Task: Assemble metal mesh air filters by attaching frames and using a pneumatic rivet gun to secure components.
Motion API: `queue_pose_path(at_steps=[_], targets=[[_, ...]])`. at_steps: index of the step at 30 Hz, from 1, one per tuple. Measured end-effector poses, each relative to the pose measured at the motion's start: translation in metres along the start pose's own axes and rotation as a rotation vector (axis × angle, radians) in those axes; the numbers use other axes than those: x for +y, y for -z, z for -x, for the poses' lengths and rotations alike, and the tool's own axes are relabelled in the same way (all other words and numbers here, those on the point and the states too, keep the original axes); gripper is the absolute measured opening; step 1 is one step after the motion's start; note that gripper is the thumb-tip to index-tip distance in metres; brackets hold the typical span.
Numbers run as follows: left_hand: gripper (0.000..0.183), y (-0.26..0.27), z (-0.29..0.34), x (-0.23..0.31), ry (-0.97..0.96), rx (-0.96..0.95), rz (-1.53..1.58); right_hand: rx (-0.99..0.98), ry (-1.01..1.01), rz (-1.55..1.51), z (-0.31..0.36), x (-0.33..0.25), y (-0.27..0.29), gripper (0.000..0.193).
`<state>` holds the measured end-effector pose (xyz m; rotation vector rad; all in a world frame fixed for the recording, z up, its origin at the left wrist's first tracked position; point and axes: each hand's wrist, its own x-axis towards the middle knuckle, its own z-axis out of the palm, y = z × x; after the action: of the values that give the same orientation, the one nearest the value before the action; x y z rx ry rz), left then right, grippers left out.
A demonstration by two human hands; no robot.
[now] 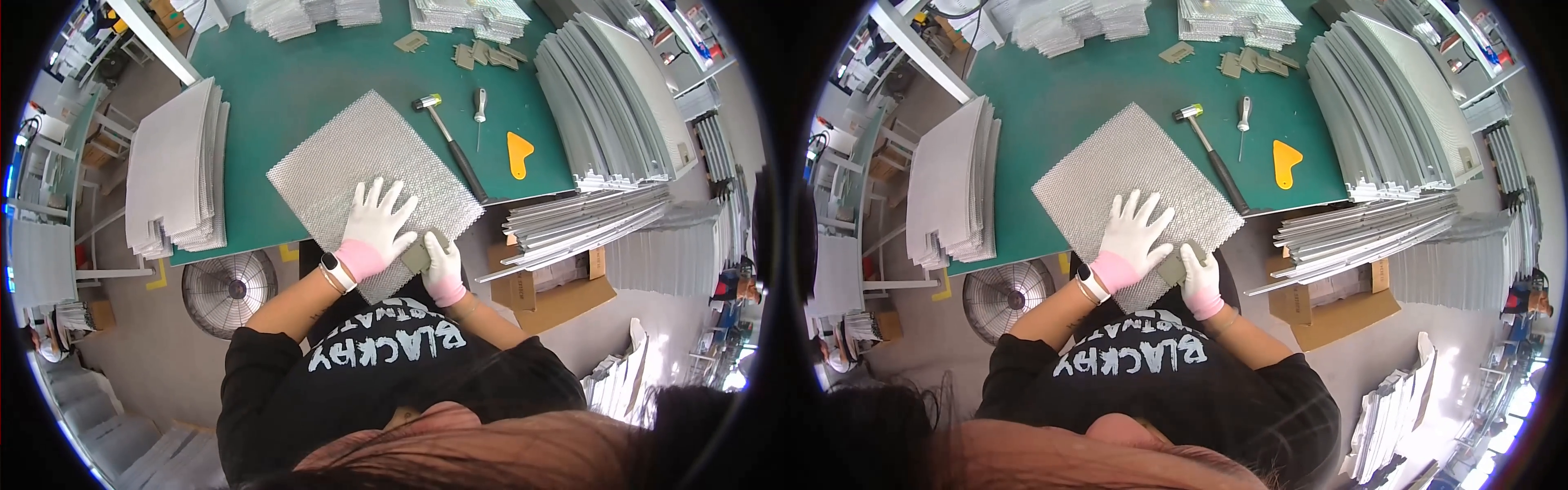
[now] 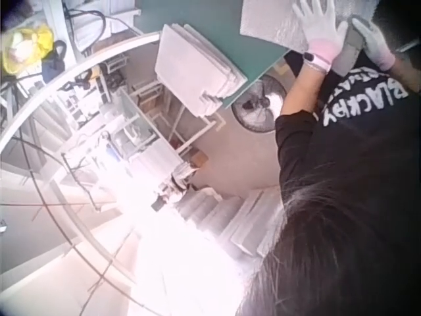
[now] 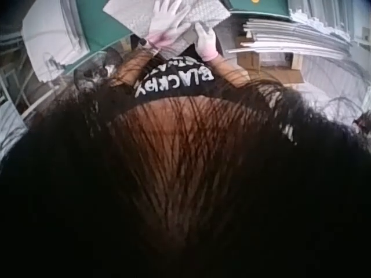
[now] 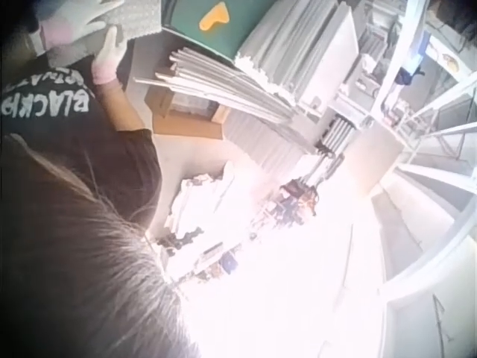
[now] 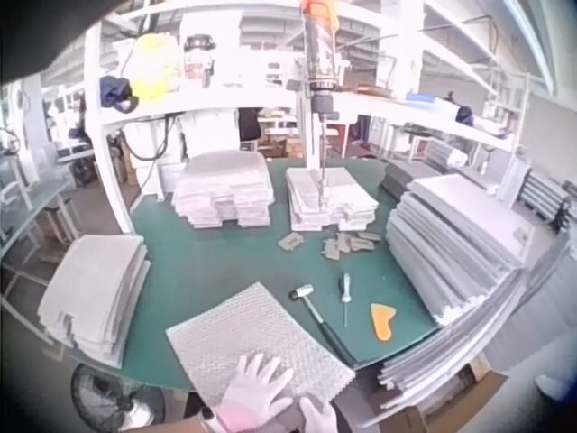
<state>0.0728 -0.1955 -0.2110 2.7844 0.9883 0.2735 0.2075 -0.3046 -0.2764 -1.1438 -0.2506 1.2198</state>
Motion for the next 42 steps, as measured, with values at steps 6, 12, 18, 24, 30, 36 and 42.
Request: queue_pose_path(at_steps=[6, 12, 18, 24, 30, 36, 42], targets=[[0.061, 0.000, -0.007, -0.005, -0.003, -0.011, -0.030, 0.003, 0.003, -0.056, -0.025, 0.015, -0.006, 0.027], [0.055, 0.028, -0.035, -0.090, -0.220, -0.061, -0.051, -0.847, 0.131, 1.336, -0.032, -0.050, 0.035, 0.041], [0.042, 0.031, 0.008, -0.037, -0.310, 0.170, 0.272, -0.635, -0.247, 2.303, -0.009, -0.072, 0.155, 0.031], [0.036, -0.122, 0.092, 0.012, 0.124, -0.454, 1.342, -0.866, 0.303, 2.103, 0.007, -0.117, 0.062, 0.022], [0.028, -0.083, 0.029, 0.043, -0.114, -0.155, 1.007, -1.167, 0.949, 1.518, 0.050, -0.087, -0.053, 0.020], [0.034, 0.008, 0.067, -0.060, 0.178, 0.952, 2.342, -0.415, 0.199, -0.080, 0.007, -0.056, 0.067, 0.033], [0.041, 0.106, 0.140, -0.103, 0.074, 1.245, 1.096, 0.061, 0.586, -0.470, 0.009, -0.225, 0.175, 0.035]])
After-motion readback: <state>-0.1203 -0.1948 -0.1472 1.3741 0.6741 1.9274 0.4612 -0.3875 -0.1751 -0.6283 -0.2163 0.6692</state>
